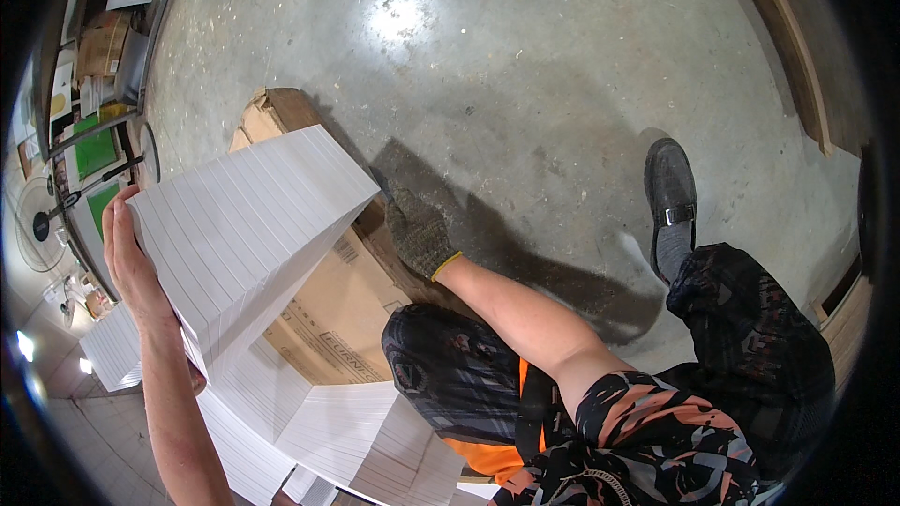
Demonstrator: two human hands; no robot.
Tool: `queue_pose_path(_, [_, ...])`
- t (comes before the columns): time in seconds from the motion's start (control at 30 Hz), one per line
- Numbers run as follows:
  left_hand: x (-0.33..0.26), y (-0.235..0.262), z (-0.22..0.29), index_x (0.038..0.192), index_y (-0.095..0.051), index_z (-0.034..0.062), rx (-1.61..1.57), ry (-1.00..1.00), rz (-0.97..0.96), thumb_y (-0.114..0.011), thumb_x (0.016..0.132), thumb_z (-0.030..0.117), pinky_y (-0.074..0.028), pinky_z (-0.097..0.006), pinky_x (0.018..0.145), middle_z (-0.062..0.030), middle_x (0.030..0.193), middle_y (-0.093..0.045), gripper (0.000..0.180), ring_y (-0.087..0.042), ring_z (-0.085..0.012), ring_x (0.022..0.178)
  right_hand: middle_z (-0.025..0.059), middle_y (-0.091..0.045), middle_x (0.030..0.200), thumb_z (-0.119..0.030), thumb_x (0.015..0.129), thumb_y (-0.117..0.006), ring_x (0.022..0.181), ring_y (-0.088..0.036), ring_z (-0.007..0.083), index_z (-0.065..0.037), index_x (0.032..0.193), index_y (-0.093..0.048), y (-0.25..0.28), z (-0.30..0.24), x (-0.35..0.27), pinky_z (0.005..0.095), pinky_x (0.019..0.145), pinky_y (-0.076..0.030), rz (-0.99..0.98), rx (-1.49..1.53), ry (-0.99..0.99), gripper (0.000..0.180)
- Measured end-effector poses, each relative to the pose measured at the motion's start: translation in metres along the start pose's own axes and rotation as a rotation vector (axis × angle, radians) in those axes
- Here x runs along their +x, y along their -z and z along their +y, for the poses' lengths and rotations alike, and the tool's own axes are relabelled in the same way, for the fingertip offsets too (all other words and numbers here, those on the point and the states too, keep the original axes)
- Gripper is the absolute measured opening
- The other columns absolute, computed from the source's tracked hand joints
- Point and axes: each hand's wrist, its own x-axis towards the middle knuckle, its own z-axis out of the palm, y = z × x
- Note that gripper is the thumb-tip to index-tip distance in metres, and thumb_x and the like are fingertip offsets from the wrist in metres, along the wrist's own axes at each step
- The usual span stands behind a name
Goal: The person sands the edges and corners of a stack of white boards by hand, moving the sandpaper along the sides and corners of the stack while holding it steady.
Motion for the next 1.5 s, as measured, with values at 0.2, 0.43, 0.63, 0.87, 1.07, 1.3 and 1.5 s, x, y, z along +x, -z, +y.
queue_pose_path(0.2, [0.002,-0.006,0.000,0.116,-0.061,0.0071,-0.083,0.032,0.048,-0.039,0.103,0.038,-0.041,-0.025,0.073,-0.0026,0.091,-0.056,0.041,-0.050,-0.0100,0.077,0.0229,-0.063,0.091,-0.011,0.089,-0.053,0.083,-0.064,0.0358,0.003,0.110,-0.058,-0.005,-0.073,-0.015,0.0438,0.072,-0.051,-0.060,0.134,0.357,0.026])
queue_pose_path(0.43, [-0.003,0.002,-0.003,0.113,-0.063,0.0051,-0.134,0.036,0.067,-0.043,0.102,0.034,-0.040,-0.023,0.078,-0.0034,0.097,-0.057,0.037,-0.049,-0.0107,0.085,0.0146,-0.064,0.079,-0.006,0.091,-0.052,0.069,-0.066,0.0273,-0.002,0.145,-0.034,0.040,-0.174,-0.028,0.0396,0.062,-0.054,0.008,0.553,0.253,0.057])
queue_pose_path(0.63, [-0.003,-0.013,0.017,0.114,-0.061,0.0056,-0.107,0.112,0.065,-0.039,0.100,0.041,-0.039,-0.027,0.078,-0.0046,0.091,-0.055,0.044,-0.049,-0.0125,0.082,0.0137,-0.059,0.070,-0.006,0.092,-0.051,0.061,-0.060,0.0297,0.007,0.147,-0.029,0.003,-0.169,-0.046,0.0422,0.056,-0.053,-0.111,0.347,0.390,0.060])
queue_pose_path(0.87, [-0.012,-0.009,0.023,0.113,-0.061,0.0048,-0.094,0.147,0.105,-0.040,0.101,0.039,-0.037,-0.026,0.082,-0.0040,0.089,-0.054,0.042,-0.047,-0.0122,0.085,0.0082,-0.063,0.078,-0.008,0.093,-0.047,0.063,-0.062,0.0202,0.004,0.121,-0.053,0.012,-0.187,-0.051,0.0345,0.052,-0.054,0.029,0.653,0.503,0.031])
queue_pose_path(1.07, [-0.009,-0.011,0.024,0.112,-0.060,0.0034,-0.171,0.157,0.050,-0.040,0.103,0.037,-0.031,-0.024,0.072,0.0036,0.082,-0.040,0.041,-0.034,-0.0077,0.077,0.0107,-0.061,0.068,-0.012,0.075,-0.064,0.058,-0.061,0.0271,-0.001,0.103,-0.061,0.032,-0.250,-0.062,0.0435,0.049,-0.047,-0.081,0.204,0.699,0.030])
queue_pose_path(1.3, [-0.011,-0.010,0.024,0.112,-0.060,0.0038,-0.141,0.170,0.100,-0.039,0.104,0.036,-0.031,-0.023,0.070,0.0034,0.081,-0.040,0.039,-0.032,-0.0075,0.075,0.0057,-0.061,0.072,-0.010,0.094,-0.053,0.060,-0.060,0.0189,0.004,0.116,-0.055,0.016,-0.193,-0.039,0.0313,0.054,-0.052,-0.094,0.870,-0.143,0.026])
queue_pose_path(1.5, [-0.011,-0.010,0.024,0.112,-0.060,0.0039,-0.175,0.130,0.049,-0.040,0.103,0.036,-0.032,-0.024,0.073,0.0026,0.082,-0.040,0.039,-0.034,-0.0079,0.077,0.0123,-0.063,0.075,-0.009,0.086,-0.052,0.063,-0.063,0.0212,0.001,0.126,-0.054,0.043,-0.269,-0.073,0.0389,0.053,-0.051,0.036,0.156,0.898,0.042])
